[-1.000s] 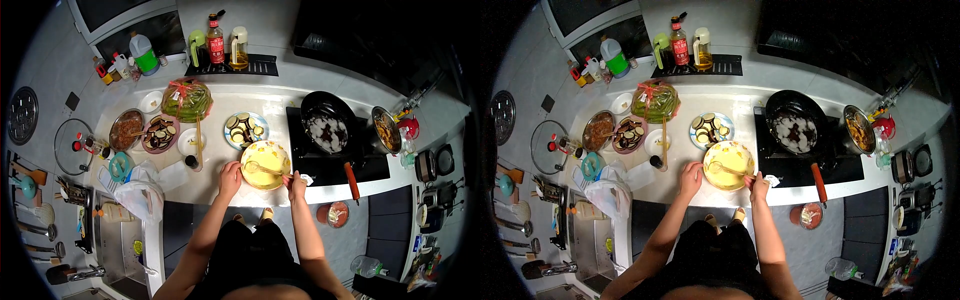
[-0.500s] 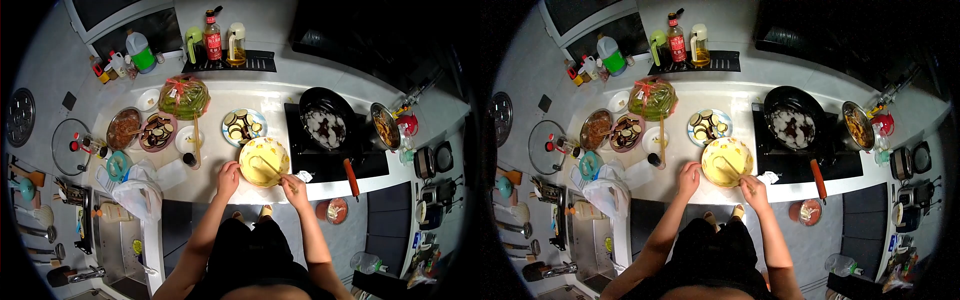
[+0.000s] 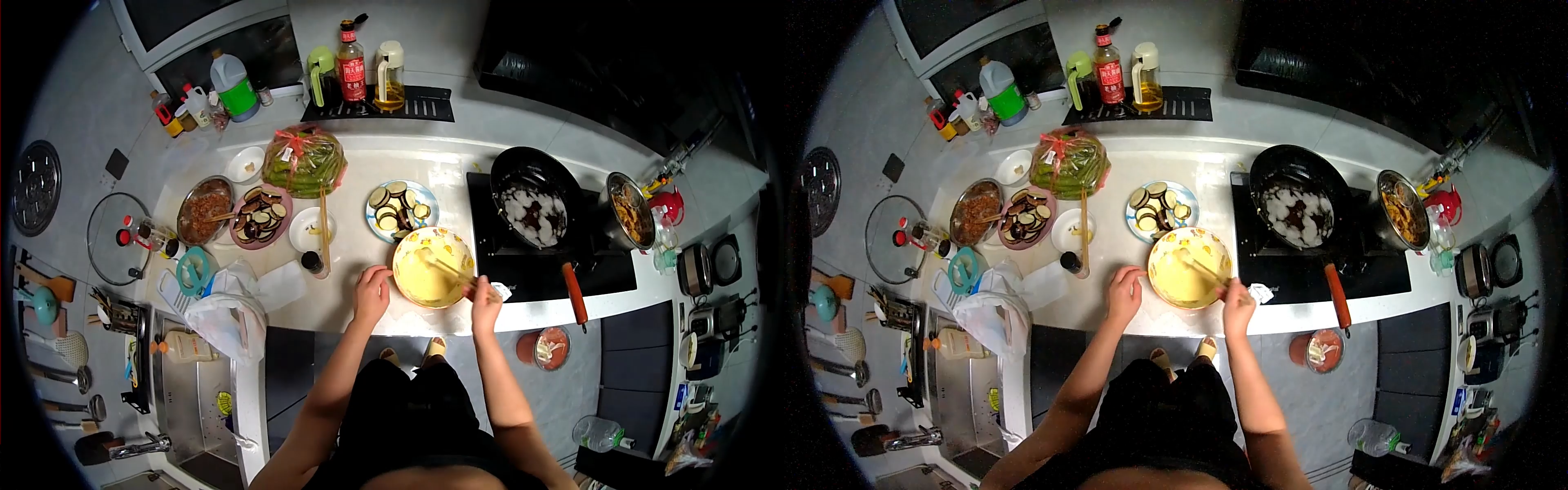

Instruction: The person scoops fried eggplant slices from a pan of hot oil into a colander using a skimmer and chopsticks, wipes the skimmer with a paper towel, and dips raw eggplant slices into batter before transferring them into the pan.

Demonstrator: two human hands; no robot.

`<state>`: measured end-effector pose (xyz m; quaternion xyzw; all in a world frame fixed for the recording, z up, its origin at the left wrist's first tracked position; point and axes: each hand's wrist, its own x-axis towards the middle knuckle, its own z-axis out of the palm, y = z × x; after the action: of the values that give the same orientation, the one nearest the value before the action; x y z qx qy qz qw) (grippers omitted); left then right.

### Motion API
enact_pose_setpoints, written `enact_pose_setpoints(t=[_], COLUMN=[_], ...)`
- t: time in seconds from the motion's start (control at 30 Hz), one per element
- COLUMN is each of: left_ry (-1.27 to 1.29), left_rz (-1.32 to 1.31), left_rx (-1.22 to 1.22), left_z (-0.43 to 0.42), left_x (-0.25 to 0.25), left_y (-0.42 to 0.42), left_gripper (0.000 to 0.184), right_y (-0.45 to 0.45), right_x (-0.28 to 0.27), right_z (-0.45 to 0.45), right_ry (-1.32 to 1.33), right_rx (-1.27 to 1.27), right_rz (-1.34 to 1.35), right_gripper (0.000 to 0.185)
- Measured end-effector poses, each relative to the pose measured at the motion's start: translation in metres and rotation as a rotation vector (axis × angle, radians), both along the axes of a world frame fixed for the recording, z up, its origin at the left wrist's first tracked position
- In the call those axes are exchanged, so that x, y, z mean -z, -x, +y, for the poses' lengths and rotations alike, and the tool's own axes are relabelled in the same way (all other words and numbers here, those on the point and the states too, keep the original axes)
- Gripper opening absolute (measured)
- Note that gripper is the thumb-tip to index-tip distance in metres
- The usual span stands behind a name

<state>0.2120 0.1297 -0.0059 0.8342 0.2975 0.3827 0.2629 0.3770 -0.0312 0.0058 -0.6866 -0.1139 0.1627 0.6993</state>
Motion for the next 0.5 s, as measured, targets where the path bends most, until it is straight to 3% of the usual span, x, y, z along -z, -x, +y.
enact_pose_setpoints(t=[0.07,0.27,0.33,0.5], left_ry=[0.013,0.007,0.000,0.015], left_rz=[0.000,0.001,-0.007,-0.030], left_rx=[0.001,-0.001,0.000,-0.008], left_z=[0.000,-0.002,-0.002,-0.002], left_x=[0.000,-0.006,-0.006,-0.009], left_y=[0.000,-0.004,-0.006,-0.007], left_gripper=[0.021,0.021,0.020,0.019], right_y=[-0.015,-0.024,-0.018,-0.028], right_x=[0.004,0.009,0.007,0.005], right_z=[-0.002,0.009,0.016,0.006], right_ry=[-0.061,-0.053,-0.044,-0.118], right_rx=[0.133,-0.020,0.044,0.195], right_rz=[0.230,0.264,0.169,0.342], right_gripper=[0.033,0.033,0.036,0.034])
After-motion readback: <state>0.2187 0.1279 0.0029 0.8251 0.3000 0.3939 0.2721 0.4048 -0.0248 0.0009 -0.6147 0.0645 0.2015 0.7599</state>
